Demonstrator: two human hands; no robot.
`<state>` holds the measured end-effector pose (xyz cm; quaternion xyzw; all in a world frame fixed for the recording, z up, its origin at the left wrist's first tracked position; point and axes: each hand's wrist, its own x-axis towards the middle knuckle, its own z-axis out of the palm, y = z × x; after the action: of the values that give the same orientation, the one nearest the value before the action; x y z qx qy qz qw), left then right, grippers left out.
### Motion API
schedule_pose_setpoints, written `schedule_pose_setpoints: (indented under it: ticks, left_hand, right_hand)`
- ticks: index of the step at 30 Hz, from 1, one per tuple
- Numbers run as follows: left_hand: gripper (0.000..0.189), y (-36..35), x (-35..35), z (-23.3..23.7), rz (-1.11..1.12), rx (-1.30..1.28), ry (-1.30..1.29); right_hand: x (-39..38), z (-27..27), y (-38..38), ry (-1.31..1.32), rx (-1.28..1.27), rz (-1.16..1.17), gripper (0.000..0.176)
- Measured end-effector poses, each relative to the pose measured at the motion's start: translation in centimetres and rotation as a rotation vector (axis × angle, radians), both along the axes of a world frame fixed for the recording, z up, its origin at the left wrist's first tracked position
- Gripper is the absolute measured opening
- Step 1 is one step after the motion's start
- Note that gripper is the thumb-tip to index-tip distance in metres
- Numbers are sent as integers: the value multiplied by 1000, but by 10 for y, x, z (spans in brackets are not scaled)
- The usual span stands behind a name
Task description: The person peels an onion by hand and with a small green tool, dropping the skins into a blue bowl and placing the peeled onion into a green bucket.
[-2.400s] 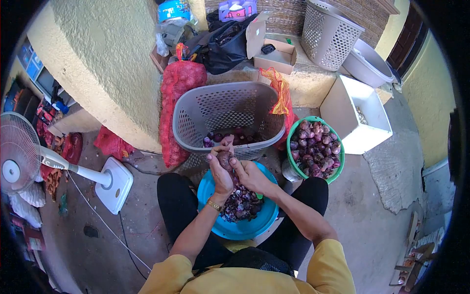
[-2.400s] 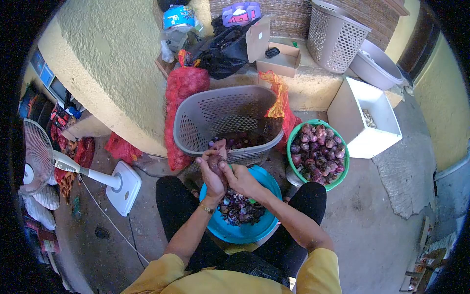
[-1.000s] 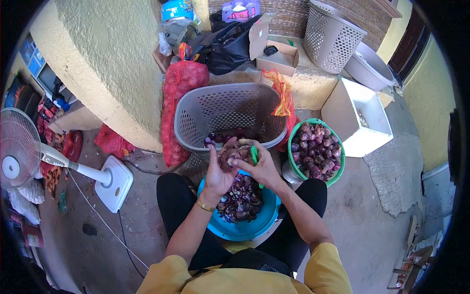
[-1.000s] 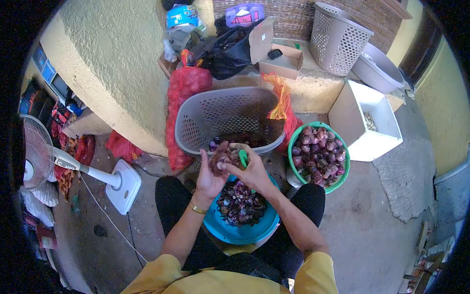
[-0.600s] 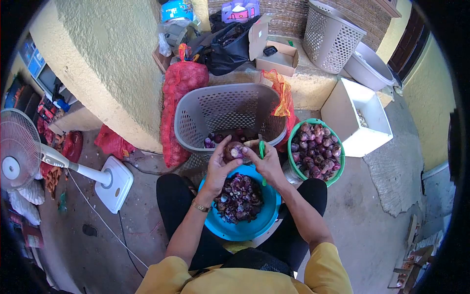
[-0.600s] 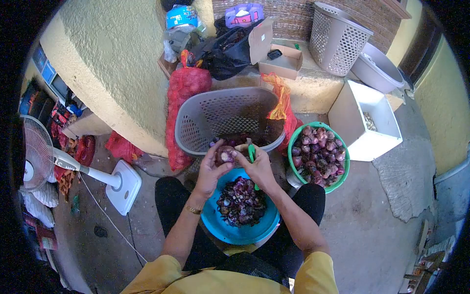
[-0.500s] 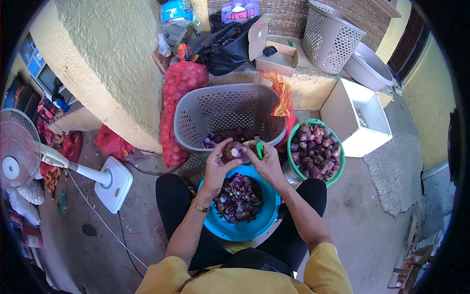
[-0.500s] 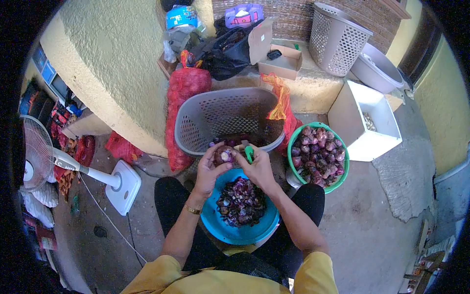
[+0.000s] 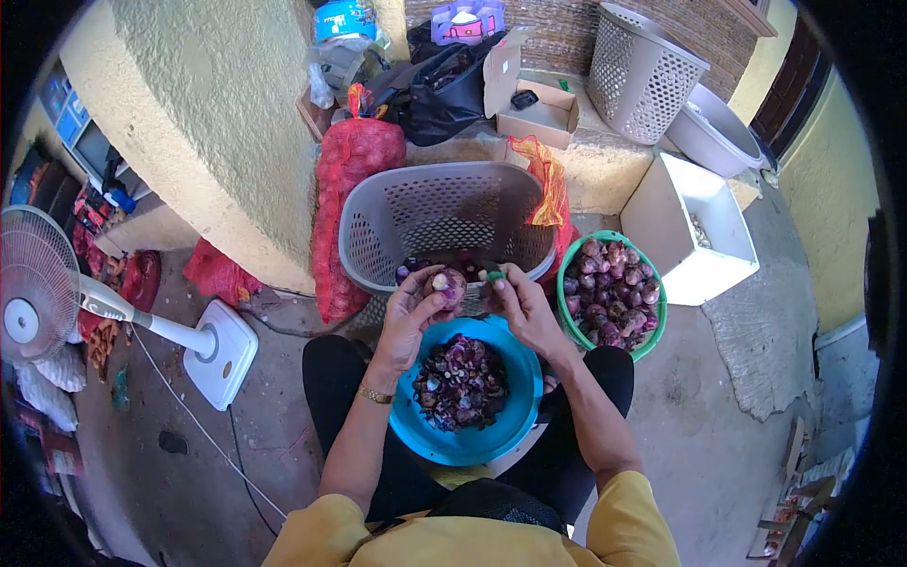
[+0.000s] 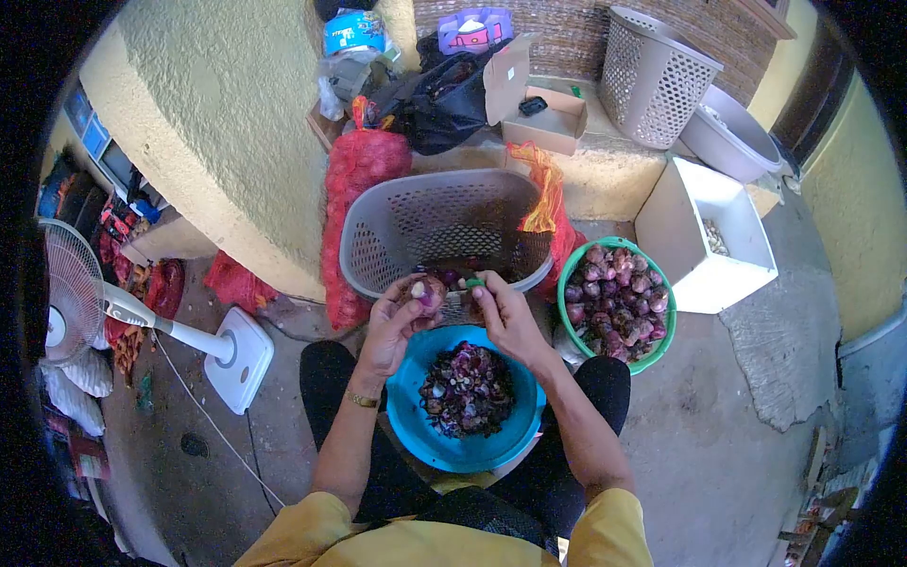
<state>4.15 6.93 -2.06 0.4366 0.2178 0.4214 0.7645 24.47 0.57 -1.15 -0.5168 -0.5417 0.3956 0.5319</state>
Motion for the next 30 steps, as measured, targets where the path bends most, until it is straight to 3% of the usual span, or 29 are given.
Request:
schedule_pose_setpoints:
  ticks: [2,3,5,8,10,20,22,30]
  left_hand:
    - [44,1,-1,-2,-15,29,-7]
    - [42,1,-1,0,-41,44,-30]
    - [43,1,-3,-1,-66,58,-54]
    - [49,2,-7,-9,-145,125,28]
    - [53,-1,-6,-11,-140,179,136]
    - [57,-1,-5,-15,-221,232,172]
    - [64,1,-8,-16,-270,250,209]
    - [61,-2,-8,-11,-213,267,221]
  right_hand:
    - [2,-3,2,-272,191,-39,26]
    - [1,2,1,-272,192,-37,26]
    - [-1,14,-5,-478,337,-75,41]
    - [1,25,-8,-623,290,-64,51]
    - [-1,26,-6,-632,278,-80,51]
    - [-2,23,-4,-758,336,-57,51]
    - [-2,24,-4,-763,340,-59,50]
    - [-6,23,-3,-745,367,-65,53]
